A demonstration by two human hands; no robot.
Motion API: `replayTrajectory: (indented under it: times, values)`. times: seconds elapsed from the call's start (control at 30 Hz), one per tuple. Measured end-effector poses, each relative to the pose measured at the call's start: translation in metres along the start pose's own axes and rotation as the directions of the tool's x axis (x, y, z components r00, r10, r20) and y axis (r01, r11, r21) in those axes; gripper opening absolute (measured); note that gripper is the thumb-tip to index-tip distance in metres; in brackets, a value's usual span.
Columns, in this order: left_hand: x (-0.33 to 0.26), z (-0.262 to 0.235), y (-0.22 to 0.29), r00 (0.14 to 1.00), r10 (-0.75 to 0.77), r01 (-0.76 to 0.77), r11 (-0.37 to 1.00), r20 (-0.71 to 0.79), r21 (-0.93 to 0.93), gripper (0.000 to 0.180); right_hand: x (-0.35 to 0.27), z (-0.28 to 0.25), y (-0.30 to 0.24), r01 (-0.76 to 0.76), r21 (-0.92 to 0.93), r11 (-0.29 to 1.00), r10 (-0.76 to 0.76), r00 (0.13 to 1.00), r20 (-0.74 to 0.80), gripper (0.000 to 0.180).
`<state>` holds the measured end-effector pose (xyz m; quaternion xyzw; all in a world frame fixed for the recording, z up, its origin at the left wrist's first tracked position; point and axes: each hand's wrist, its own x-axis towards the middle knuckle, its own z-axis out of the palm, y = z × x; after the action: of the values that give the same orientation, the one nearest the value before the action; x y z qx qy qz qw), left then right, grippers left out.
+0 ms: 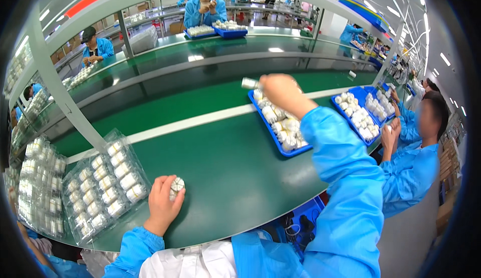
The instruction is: The person inserts a white cylindrical component into a small white circular base using a tool. They repeat this process for multiple units, placing the assembled items into a blue tray. The person also handles clear plastic packaging containing the components.
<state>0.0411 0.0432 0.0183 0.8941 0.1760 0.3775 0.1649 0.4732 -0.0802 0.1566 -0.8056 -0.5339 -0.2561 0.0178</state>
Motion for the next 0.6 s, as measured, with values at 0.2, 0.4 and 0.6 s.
replayTrajectory:
  times: [0.2,0.4,0.6]
  values:
    - [0.0,0.001,-0.002,1.0,-0.021,0.022,0.998,0.013,-0.052,0.041,-0.045,0.082,-0.03,0.013,-0.017,1.0,-0.009,0.978,0.209,0.015]
    - [-0.004,0.006,-0.008,1.0,-0.007,0.007,1.0,0.009,-0.03,0.043,-0.025,0.092,-0.039,0.163,-0.109,0.981,-0.117,0.933,0.341,0.01]
    - [-0.001,0.003,-0.005,0.999,0.012,-0.01,0.998,0.031,-0.056,0.043,0.009,0.134,-0.039,0.196,-0.287,0.938,-0.022,0.858,0.514,0.016]
